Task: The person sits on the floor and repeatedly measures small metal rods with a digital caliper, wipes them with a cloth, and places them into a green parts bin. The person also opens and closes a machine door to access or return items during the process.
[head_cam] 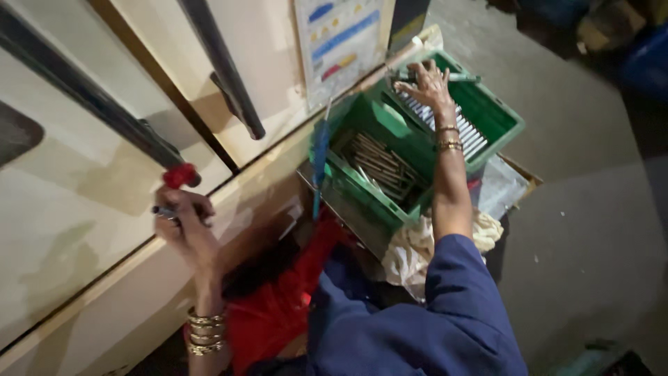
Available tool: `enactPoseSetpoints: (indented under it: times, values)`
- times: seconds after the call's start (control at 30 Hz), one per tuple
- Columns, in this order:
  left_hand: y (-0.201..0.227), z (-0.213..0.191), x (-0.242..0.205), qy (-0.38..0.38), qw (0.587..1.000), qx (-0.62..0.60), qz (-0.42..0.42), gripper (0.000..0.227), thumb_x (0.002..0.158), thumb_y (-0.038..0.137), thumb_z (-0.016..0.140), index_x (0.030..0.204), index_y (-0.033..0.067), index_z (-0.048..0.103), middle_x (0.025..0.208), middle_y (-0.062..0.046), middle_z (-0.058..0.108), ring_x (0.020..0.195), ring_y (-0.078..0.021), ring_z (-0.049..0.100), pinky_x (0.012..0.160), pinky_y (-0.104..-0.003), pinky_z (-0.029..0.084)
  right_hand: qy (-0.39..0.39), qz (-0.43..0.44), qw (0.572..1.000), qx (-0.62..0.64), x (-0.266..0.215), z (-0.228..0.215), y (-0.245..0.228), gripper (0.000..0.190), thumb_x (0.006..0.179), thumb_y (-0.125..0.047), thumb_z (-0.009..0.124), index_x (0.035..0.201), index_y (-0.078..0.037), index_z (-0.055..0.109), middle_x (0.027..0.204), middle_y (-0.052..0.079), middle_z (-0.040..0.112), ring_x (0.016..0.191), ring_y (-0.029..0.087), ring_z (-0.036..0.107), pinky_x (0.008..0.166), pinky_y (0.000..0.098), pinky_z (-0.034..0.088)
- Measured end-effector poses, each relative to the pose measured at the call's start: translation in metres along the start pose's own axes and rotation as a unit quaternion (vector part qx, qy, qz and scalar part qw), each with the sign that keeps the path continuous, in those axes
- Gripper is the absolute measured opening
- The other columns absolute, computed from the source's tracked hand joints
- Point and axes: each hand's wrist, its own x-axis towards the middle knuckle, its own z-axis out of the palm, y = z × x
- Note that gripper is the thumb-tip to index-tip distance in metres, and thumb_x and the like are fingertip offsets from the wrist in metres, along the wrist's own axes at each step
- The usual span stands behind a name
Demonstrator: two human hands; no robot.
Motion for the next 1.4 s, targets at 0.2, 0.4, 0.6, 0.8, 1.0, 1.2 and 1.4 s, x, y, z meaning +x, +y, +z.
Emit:
enactPoseSetpoints:
  times: [0.2,0.4,0.6,0.8,1.0,1.2,1.4]
  values:
    - [-0.031,0.024,-0.048,-0.139,0.946,-0.101,-0.277,0.027,0.107,0.032,0.048,0.106,0.0104,0.064,0.064,0.002,0.051,0.048,-0.0068,0.042,0.042,-0.025,0.033,-0.012,-0.029,0.999,-0.034,-0.011,-0.017,0.008,0.071,0.084,-0.061,0.077,0.14,-0.022,0.057,0.124,0.016,0.062,0.123,0.039,0.051,0.104,0.0715,0.023]
    - [-0.086,0.04,-0.093,-0.187,0.889,-0.24,-0.342,0.032,0.105,0.041,0.054,0.097,0.0103,0.06,0.077,-0.001,0.061,0.065,-0.0095,0.052,0.059,-0.027,0.042,0.004,-0.042,0.998,-0.047,-0.026,-0.036,-0.012,0.04,0.103,-0.045,0.072,0.124,-0.013,0.066,0.112,0.012,0.07,0.109,0.033,0.063,0.095,0.0492,0.045]
    - [-0.099,0.07,-0.094,-0.233,0.92,-0.229,-0.214,0.038,0.11,0.036,0.042,0.1,0.0054,0.063,0.09,0.001,0.059,0.082,-0.0103,0.051,0.075,-0.028,0.043,0.127,-0.057,0.987,0.079,-0.093,-0.099,-0.095,0.034,0.106,-0.028,0.075,0.128,-0.002,0.069,0.099,0.02,0.071,0.086,0.034,0.069,0.074,0.0455,0.053]
    - [-0.057,0.073,-0.081,-0.286,0.922,-0.238,-0.109,0.049,0.111,0.045,0.039,0.118,-0.0005,0.057,0.095,0.001,0.054,0.088,-0.0122,0.046,0.083,-0.03,0.041,0.01,-0.188,0.965,0.185,-0.2,-0.154,-0.226,0.052,0.096,-0.024,0.077,0.141,-0.004,0.062,0.11,0.019,0.073,0.079,0.023,0.066,0.071,0.0354,0.053]
    - [-0.054,0.037,-0.078,-0.289,0.952,-0.088,-0.051,0.054,0.116,0.048,0.033,0.101,0.0025,0.057,0.083,0.002,0.042,0.083,-0.011,0.041,0.132,-0.04,0.017,-0.029,-0.245,0.946,0.209,-0.235,-0.161,-0.316,0.067,0.083,-0.027,0.085,0.141,-0.004,0.062,0.126,0.022,0.071,0.09,0.031,0.071,0.074,0.0371,0.056]
    - [-0.054,0.0,-0.075,-0.233,0.967,-0.104,0.01,0.046,0.116,0.046,0.037,0.092,0.0067,0.043,0.087,0.002,0.043,0.086,-0.0118,0.042,0.127,-0.049,0.02,-0.023,-0.29,0.93,0.224,-0.235,-0.146,-0.353,0.063,0.082,-0.03,0.089,0.133,-0.004,0.065,0.115,0.018,0.074,0.092,0.027,0.075,0.078,0.0353,0.057]
    - [-0.043,-0.018,-0.07,-0.225,0.969,-0.101,0.028,0.044,0.114,0.045,0.04,0.095,0.0066,0.048,0.089,0.001,0.046,0.089,-0.0145,0.047,0.124,-0.051,0.022,-0.032,-0.255,0.945,0.201,-0.238,-0.142,-0.369,0.065,0.074,-0.032,0.093,0.128,-0.005,0.07,0.091,0.013,0.073,0.077,0.023,0.072,0.069,0.0347,0.056]
